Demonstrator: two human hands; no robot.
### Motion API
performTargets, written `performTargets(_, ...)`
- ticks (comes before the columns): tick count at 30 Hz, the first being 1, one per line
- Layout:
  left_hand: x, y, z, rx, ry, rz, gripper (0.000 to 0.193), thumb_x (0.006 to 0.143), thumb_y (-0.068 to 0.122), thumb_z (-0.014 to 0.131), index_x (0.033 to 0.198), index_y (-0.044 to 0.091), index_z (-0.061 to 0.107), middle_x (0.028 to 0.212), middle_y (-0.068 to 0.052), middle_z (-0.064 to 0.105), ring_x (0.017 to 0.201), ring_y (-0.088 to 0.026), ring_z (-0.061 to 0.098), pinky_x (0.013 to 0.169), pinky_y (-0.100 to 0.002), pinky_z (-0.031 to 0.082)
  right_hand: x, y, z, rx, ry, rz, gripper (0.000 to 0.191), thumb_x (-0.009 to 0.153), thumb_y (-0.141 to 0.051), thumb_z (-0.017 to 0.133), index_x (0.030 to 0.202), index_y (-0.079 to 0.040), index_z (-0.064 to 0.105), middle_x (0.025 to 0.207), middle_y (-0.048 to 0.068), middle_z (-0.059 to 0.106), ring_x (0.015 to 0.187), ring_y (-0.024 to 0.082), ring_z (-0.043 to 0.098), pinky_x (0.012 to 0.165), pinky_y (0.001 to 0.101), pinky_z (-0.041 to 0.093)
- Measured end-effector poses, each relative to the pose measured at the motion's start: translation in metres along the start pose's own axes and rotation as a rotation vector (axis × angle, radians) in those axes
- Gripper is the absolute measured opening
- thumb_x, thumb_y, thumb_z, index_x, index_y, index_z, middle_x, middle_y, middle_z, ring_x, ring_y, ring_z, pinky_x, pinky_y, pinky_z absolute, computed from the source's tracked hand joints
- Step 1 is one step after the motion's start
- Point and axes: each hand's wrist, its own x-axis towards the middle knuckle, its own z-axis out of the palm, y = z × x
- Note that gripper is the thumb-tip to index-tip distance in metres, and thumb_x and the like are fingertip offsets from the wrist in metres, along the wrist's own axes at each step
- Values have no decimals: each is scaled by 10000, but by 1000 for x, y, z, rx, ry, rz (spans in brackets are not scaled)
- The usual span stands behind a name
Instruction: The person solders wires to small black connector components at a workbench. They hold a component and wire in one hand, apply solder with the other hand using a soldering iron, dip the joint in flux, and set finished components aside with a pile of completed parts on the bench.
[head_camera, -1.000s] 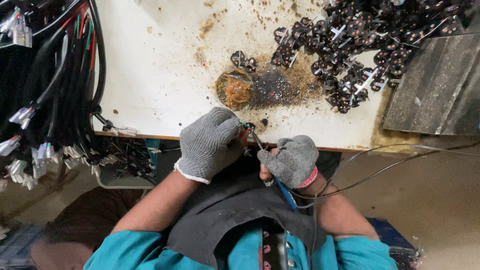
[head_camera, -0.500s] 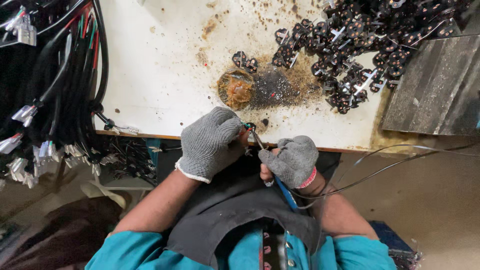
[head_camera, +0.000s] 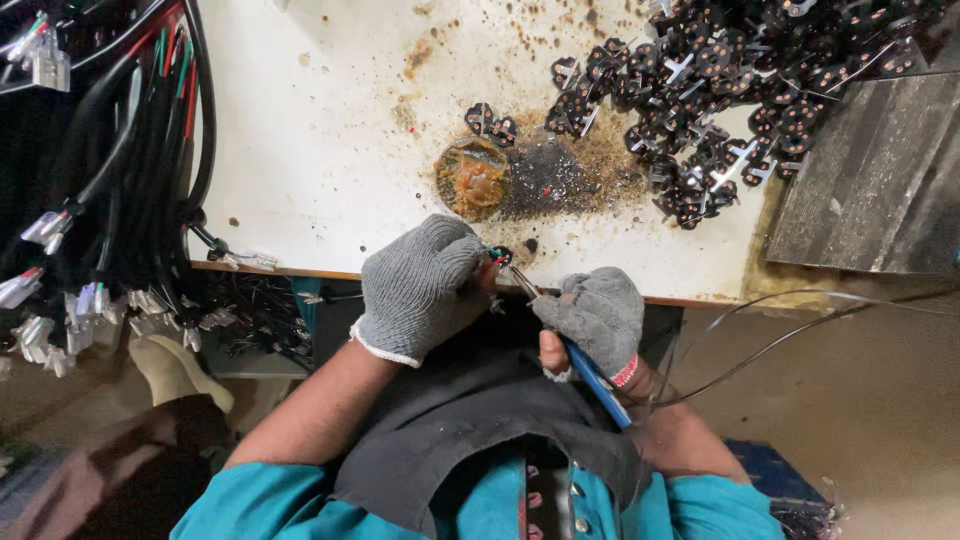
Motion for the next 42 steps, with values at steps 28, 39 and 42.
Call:
performTargets(28,-1,-1,2,18,-7,-9,186,781,209,817,874,174,660,912,-45,652,746,-266,664,585,-397,499,-8,6,5,-74,9,-121,377,648,-220,834,1017,-235,759,760,-24,636,693,251,612,651,409,455)
performTargets(39,0,3,4,33,30,5,189,796,219,825,823,163,646,899,-44,661,748,-260,674,605,-389,518,33,-25,-30,947,383,533,371,955,-159,743,1290,-70,609,875,68,696,781,211,717,644,321,563)
performTargets(42,1,3,6,41,64,10,193,787,223,830,831,161,653,902,-47,661,742,-266,672,606,-390,520,54,0,-32,683,386,568,292,1072,-132,669,1348,-78,589,856,61,682,754,191,743,642,286,597)
